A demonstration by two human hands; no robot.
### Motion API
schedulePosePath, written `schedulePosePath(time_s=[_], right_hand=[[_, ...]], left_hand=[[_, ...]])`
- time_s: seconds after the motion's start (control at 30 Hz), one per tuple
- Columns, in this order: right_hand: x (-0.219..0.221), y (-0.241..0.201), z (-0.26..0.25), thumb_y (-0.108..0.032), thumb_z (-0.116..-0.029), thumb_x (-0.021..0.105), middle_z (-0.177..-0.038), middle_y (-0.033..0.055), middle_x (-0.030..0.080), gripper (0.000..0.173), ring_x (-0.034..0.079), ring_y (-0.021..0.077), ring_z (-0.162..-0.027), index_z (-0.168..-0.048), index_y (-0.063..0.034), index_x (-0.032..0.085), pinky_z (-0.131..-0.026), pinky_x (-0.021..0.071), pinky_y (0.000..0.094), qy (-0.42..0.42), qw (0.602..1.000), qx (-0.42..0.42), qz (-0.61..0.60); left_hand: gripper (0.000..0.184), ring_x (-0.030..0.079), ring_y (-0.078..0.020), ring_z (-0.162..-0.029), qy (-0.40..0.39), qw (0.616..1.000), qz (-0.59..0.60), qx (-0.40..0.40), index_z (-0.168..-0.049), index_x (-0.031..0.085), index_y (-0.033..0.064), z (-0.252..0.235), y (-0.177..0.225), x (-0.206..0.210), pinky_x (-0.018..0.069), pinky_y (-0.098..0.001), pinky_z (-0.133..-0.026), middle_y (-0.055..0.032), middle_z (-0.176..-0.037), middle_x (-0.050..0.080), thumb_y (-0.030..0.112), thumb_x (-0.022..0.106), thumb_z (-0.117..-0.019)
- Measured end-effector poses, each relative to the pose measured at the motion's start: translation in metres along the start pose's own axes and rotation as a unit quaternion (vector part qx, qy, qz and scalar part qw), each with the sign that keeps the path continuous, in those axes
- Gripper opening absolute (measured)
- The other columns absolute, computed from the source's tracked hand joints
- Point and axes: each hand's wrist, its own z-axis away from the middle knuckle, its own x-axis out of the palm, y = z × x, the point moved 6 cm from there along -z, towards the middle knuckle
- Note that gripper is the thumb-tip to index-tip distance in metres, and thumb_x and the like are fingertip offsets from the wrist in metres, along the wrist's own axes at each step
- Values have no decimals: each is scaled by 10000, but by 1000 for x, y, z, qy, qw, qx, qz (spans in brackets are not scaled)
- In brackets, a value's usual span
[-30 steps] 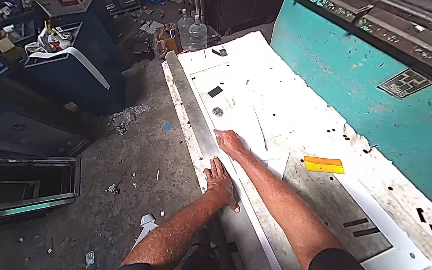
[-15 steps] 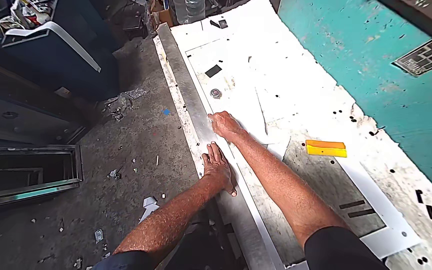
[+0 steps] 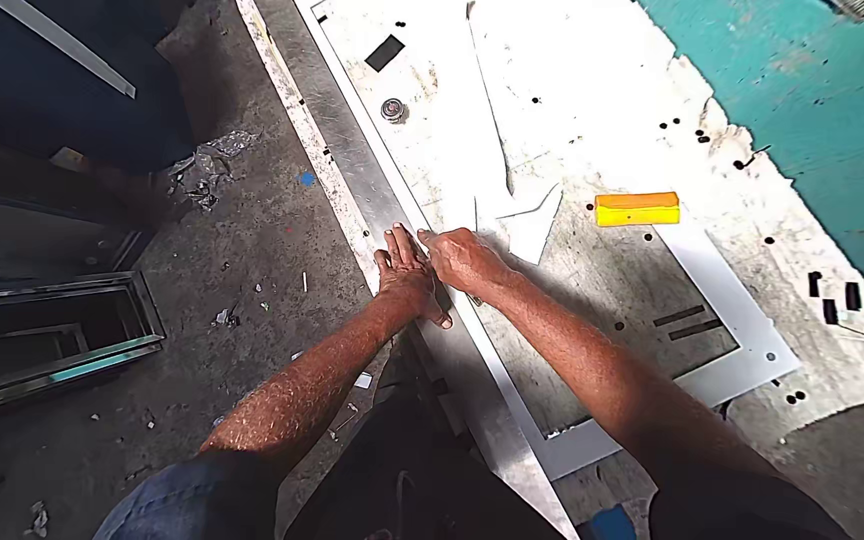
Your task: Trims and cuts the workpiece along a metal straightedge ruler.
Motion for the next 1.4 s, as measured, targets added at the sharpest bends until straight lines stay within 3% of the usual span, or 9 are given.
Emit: schedulePosePath(time_s=[0.1, 0.2, 0.33, 0.43, 0.77, 1.07, 1.2, 1.33, 1.4], right_hand=[[10, 5, 33, -128, -1001, 548, -921, 132, 720, 360, 712, 334, -848, -1345, -134, 655, -718, 569, 533, -15, 1000, 7, 11], [18, 5, 65, -121, -1005, 543, -961, 134, 726, 412, 714, 328, -877, -1408, -136, 624, -741, 573, 518, -31, 999, 13, 9], [32, 11, 103, -145, -1014, 511, -891, 140, 713, 406, 708, 334, -787, -1402, -129, 628, -665, 565, 510, -25, 1000, 12, 6], [41, 15, 131, -142, -1022, 480, -897, 154, 709, 449, 705, 339, -779, -1459, -136, 587, -674, 563, 505, -36, 999, 20, -6], [63, 19, 223, -83, -961, 510, -766, 145, 691, 430, 677, 310, -592, -1359, -77, 670, -499, 531, 439, 64, 998, -19, 7], [73, 16, 277, -68, -954, 504, -722, 99, 641, 458, 609, 247, -498, -1387, -89, 649, -420, 472, 382, 48, 998, 6, 41], [77, 14, 285, -48, -942, 511, -709, 98, 624, 471, 589, 244, -476, -1392, -93, 645, -407, 460, 376, 40, 997, 12, 64], [54, 6, 306, -182, -1045, 504, -700, 78, 638, 399, 585, 223, -488, -1419, -114, 624, -416, 456, 366, 135, 990, 40, 9], [59, -6, 335, -265, -1049, 536, -720, 62, 685, 348, 641, 205, -538, -1336, -139, 689, -458, 507, 356, 148, 985, 67, -53]], left_hand=[[1653, -56, -509, -1547, 15, 1000, -15, -7, -1603, 134, -53, -3, 1, 3, 180, -694, -1172, -341, -1646, -183, 866, 814, -409], [1745, -90, -518, -1543, 43, 999, 1, -14, -1585, 27, -120, -1, 1, 6, 171, -708, -1177, -349, -1632, -224, 833, 850, -377], [1756, -97, -489, -1553, 5, 1000, -8, -26, -1598, 14, -84, 0, 3, -2, 156, -676, -1191, -342, -1630, -238, 841, 843, -356], [1748, -87, -483, -1556, -2, 999, -11, -31, -1603, 43, -75, 0, 4, -3, 164, -675, -1189, -343, -1632, -232, 845, 843, -351], [1726, -123, -490, -1550, -5, 1000, -10, -29, -1598, 29, -88, 3, 5, -3, 128, -672, -1200, -343, -1623, -259, 827, 854, -390], [1758, -100, -486, -1554, 6, 999, -16, -32, -1599, 6, -82, 0, 5, -3, 170, -683, -1183, -354, -1623, -241, 824, 862, -359], [1784, -117, -476, -1555, 0, 999, -15, -42, -1599, -27, -77, 0, 5, -3, 142, -667, -1204, -342, -1626, -250, 817, 871, -343], [1769, -114, -489, -1552, 12, 999, -11, -33, -1602, -9, -74, 0, 4, -3, 140, -703, -1186, -344, -1624, -255, 829, 862, -355], [1781, -107, -484, -1555, 6, 999, -20, -43, -1601, -11, -76, 0, 2, 0, 138, -698, -1190, -337, -1627, -255, 833, 861, -342]])
